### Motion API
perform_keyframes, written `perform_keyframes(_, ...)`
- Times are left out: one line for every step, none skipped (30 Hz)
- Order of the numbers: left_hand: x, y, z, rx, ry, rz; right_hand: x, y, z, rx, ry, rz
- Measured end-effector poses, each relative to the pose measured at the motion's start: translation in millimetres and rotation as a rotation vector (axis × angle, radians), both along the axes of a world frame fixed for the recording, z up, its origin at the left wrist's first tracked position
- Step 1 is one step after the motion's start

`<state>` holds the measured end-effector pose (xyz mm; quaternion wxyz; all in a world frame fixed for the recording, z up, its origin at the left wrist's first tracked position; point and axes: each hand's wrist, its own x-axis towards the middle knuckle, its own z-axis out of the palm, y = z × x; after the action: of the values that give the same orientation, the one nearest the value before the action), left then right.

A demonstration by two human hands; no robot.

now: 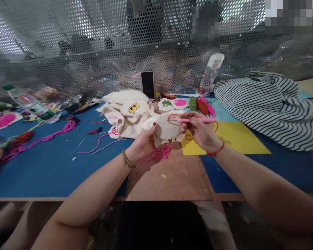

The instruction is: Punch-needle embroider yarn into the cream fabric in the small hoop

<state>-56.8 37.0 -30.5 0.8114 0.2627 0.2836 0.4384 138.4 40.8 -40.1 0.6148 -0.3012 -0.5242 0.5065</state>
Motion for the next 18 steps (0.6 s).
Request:
perform_keyframes(0, -1, 0.6, 0.002, 0.008, 0.006, 0, 0, -1.0, 0.008, -0.018, -0.003)
perform_keyframes(0, -1, 1.2, -0.002, 0.021, 0.01, 0, 0, -1.9, 0.017, -0.038, -0.006)
perform_keyframes(0, -2, 1.9, -0.009, 0.036, 0.016, 0, 0, -2.6, 0.03, -0.064, -0.01)
perform_keyframes(0, -2, 2.6, -0.017, 0.051, 0.026, 0, 0, -3.0, 0.048, -0.097, -0.013)
perform_keyframes(0, -2, 3.4, -0.023, 0.062, 0.037, 0, -1, -3.0, 0.068, -0.137, -0.015)
perform_keyframes(0, -3, 4.2, -0.026, 0.068, 0.045, 1, -2, -2.5, 0.09, -0.182, -0.013)
perform_keyframes(0, -3, 5.1, -0.025, 0.069, 0.048, 1, -4, -1.5, 0.111, -0.226, -0.006)
perform_keyframes(1, -3, 6.1, -0.02, 0.064, 0.044, 1, -5, -0.1, 0.133, -0.268, 0.007)
perform_keyframes(1, -3, 7.2, -0.015, 0.056, 0.031, 1, -7, 1.5, 0.152, -0.305, 0.027)
perform_keyframes(1, -4, 8.1, -0.01, 0.045, 0.015, 1, -9, 3.1, 0.168, -0.335, 0.047)
perform_keyframes(1, -4, 8.7, -0.005, 0.034, -0.001, 1, -10, 4.7, 0.181, -0.357, 0.065)
perform_keyframes(1, -4, 9.0, 0.0, 0.025, -0.011, 1, -12, 6.0, 0.193, -0.374, 0.076)
perform_keyframes(1, -4, 8.8, 0.002, 0.021, -0.013, 1, -13, 6.9, 0.202, -0.384, 0.077)
perform_keyframes(1, -4, 7.9, 0.0, 0.024, -0.012, 1, -13, 7.6, 0.21, -0.387, 0.066)
perform_keyframes(0, -4, 6.6, -0.006, 0.031, -0.009, 1, -14, 7.9, 0.218, -0.382, 0.043)
perform_keyframes(-1, -3, 4.8, -0.013, 0.04, -0.006, 2, -14, 8.0, 0.227, -0.372, 0.008)
perform_keyframes(-2, -2, 2.8, -0.017, 0.047, -0.003, 2, -14, 7.9, 0.236, -0.359, -0.033)
perform_keyframes(-3, -1, 0.7, -0.016, 0.051, 0.003, 2, -14, 7.7, 0.244, -0.348, -0.072)
